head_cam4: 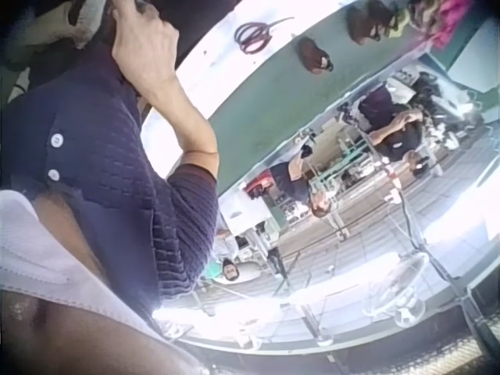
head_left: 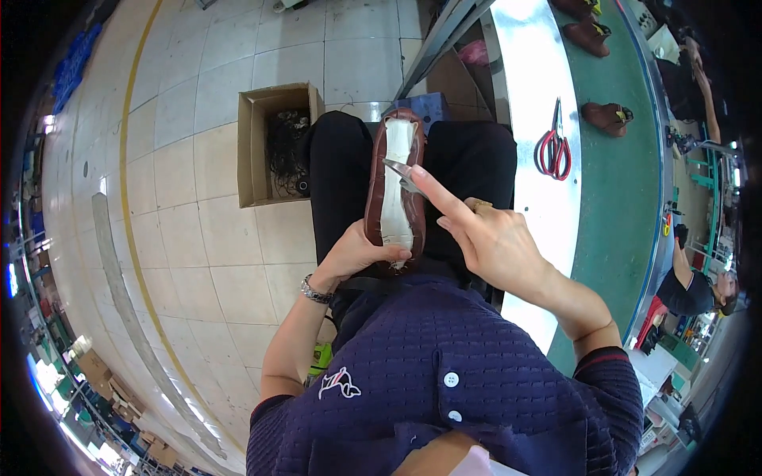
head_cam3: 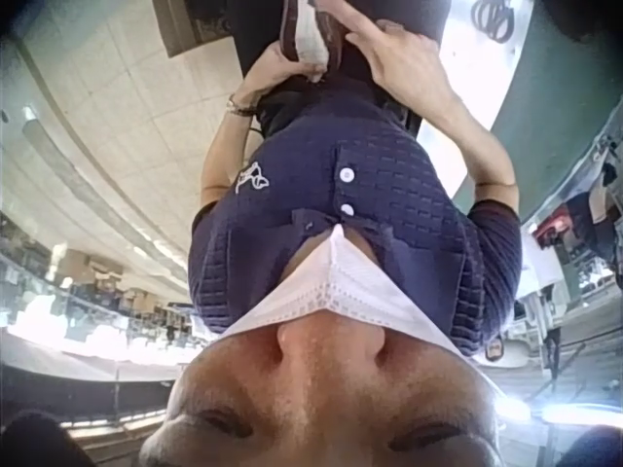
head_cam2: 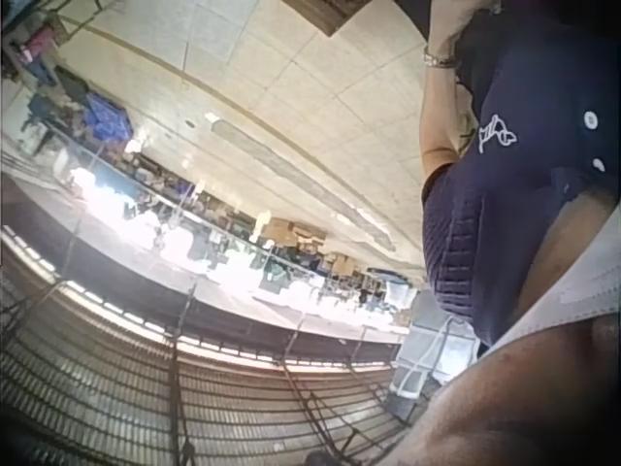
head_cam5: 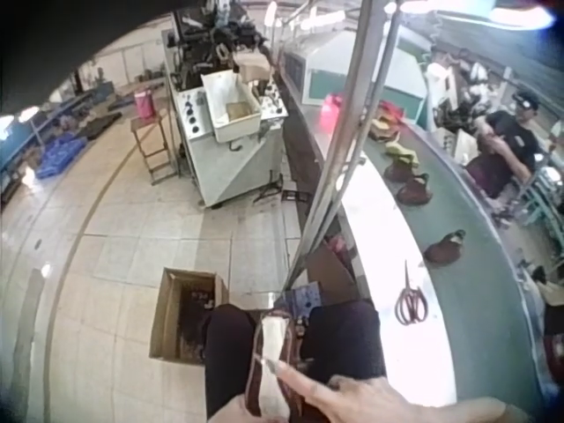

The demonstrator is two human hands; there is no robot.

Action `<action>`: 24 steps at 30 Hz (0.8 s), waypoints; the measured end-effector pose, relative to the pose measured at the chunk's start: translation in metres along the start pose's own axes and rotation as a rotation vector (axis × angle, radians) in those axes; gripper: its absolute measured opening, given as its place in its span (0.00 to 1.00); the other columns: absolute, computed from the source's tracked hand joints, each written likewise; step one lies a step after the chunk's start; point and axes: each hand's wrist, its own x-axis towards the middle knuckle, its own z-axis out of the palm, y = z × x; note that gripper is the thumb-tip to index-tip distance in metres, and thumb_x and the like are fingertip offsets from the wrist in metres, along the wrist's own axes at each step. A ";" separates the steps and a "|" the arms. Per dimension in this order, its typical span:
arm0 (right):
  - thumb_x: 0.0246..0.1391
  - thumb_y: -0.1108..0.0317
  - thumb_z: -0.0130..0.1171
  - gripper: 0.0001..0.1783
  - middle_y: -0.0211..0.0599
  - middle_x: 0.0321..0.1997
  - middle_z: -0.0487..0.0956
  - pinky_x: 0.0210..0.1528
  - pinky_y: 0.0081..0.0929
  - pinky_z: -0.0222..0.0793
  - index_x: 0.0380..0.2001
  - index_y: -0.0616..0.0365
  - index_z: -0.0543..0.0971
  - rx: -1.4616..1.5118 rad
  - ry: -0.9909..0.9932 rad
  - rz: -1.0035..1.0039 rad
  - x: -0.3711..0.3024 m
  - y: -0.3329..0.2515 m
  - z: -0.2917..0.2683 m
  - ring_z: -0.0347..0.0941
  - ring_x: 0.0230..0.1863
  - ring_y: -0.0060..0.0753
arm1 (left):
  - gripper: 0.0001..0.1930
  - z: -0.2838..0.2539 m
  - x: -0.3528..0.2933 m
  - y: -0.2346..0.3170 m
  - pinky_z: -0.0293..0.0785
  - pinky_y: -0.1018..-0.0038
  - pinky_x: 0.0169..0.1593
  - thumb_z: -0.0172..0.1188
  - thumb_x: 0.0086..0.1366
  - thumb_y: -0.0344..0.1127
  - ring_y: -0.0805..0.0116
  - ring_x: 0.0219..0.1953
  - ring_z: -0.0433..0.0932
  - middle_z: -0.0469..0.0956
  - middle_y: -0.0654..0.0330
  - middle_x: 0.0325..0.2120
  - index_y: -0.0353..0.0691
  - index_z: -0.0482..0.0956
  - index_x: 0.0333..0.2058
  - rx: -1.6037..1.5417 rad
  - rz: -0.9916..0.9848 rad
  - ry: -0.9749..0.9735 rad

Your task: Adjusting and stretching shoe uppers onto lasts using pliers and hand tools.

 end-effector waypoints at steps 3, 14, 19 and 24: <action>0.58 0.71 0.53 0.40 0.47 0.19 0.75 0.23 0.40 0.74 0.70 0.27 0.53 -0.097 -0.089 0.054 0.004 0.004 0.028 0.76 0.19 0.48 | 0.34 -0.004 0.006 0.003 0.70 0.72 0.55 0.73 0.51 0.30 0.73 0.49 0.74 0.75 0.62 0.49 0.37 0.67 0.56 0.008 -0.003 -0.054; 0.59 0.71 0.53 0.39 0.48 0.25 0.79 0.26 0.42 0.75 0.70 0.32 0.53 -0.086 0.127 0.038 0.038 0.042 0.029 0.78 0.25 0.51 | 0.45 -0.026 0.056 0.056 0.69 0.67 0.60 0.66 0.61 0.34 0.68 0.58 0.69 0.66 0.61 0.60 0.52 0.46 0.69 -0.311 -0.143 -0.061; 0.58 0.70 0.55 0.41 0.50 0.26 0.79 0.31 0.41 0.74 0.71 0.36 0.50 0.171 0.378 -0.113 0.030 0.046 0.012 0.78 0.26 0.43 | 0.39 -0.017 0.055 0.061 0.71 0.68 0.56 0.67 0.60 0.36 0.69 0.53 0.72 0.70 0.61 0.54 0.46 0.55 0.65 -0.123 -0.139 -0.042; 0.68 0.58 0.44 0.25 0.36 0.28 0.78 0.32 0.25 0.70 0.64 0.56 0.63 1.087 0.422 0.228 -0.016 0.051 -0.007 0.75 0.26 0.25 | 0.61 0.000 0.036 0.044 0.56 0.66 0.66 0.74 0.50 0.29 0.64 0.66 0.57 0.54 0.57 0.66 0.48 0.33 0.71 0.177 0.252 -0.065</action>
